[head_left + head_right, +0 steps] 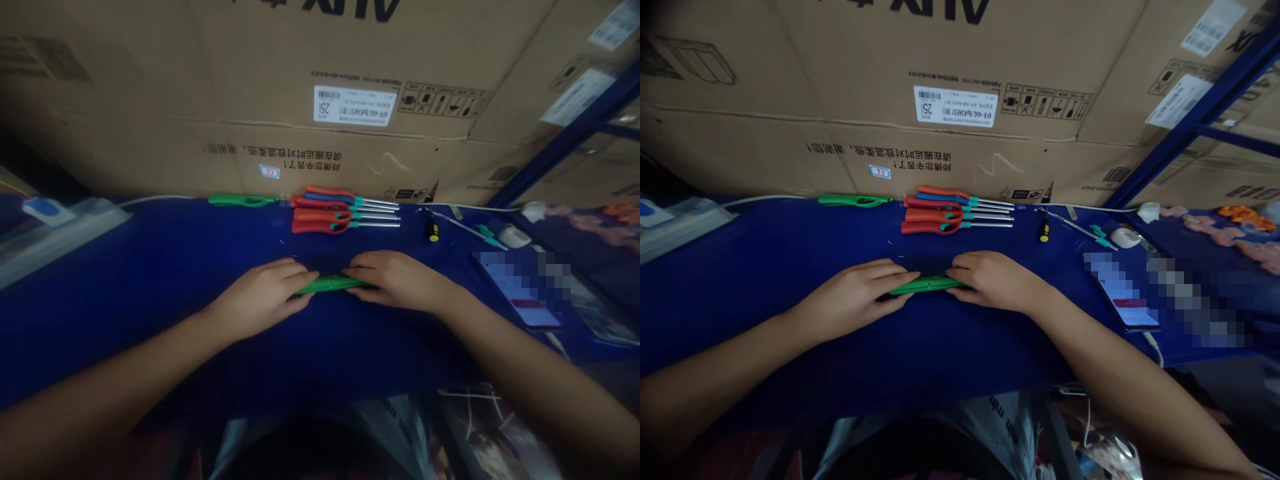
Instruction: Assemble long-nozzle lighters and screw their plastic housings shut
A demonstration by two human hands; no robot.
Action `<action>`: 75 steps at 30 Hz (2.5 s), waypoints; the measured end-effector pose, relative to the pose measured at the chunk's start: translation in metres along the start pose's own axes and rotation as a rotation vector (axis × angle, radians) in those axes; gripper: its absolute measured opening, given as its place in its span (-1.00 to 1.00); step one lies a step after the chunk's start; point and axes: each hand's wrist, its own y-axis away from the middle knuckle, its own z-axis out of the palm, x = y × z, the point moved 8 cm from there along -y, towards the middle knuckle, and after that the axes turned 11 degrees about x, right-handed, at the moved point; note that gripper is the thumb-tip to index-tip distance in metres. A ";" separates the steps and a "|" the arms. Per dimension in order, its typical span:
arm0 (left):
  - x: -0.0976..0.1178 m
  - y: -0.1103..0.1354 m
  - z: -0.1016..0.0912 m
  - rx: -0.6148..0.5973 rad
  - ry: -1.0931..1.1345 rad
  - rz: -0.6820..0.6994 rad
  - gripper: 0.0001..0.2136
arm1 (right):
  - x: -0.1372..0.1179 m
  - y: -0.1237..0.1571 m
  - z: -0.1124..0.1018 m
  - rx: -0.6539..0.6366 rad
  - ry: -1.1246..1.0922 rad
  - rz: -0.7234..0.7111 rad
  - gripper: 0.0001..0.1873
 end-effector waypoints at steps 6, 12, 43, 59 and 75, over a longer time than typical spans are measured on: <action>-0.005 -0.002 -0.002 0.038 0.125 -0.064 -0.76 | -0.002 0.001 0.001 0.014 0.039 -0.034 -0.63; -0.005 -0.002 -0.003 0.020 0.141 -0.094 -0.77 | -0.001 0.002 -0.002 0.009 0.003 -0.003 -0.62; 0.000 -0.001 -0.003 -0.021 0.047 -0.055 -0.68 | -0.010 -0.004 -0.016 0.157 -0.254 0.055 -0.67; -0.021 -0.001 -0.004 -0.074 0.106 -0.147 -0.63 | 0.013 0.004 -0.014 0.085 0.075 0.083 -0.69; -0.033 -0.002 -0.013 -0.001 0.043 -0.163 -0.67 | 0.050 0.014 -0.044 0.147 0.095 0.137 -0.70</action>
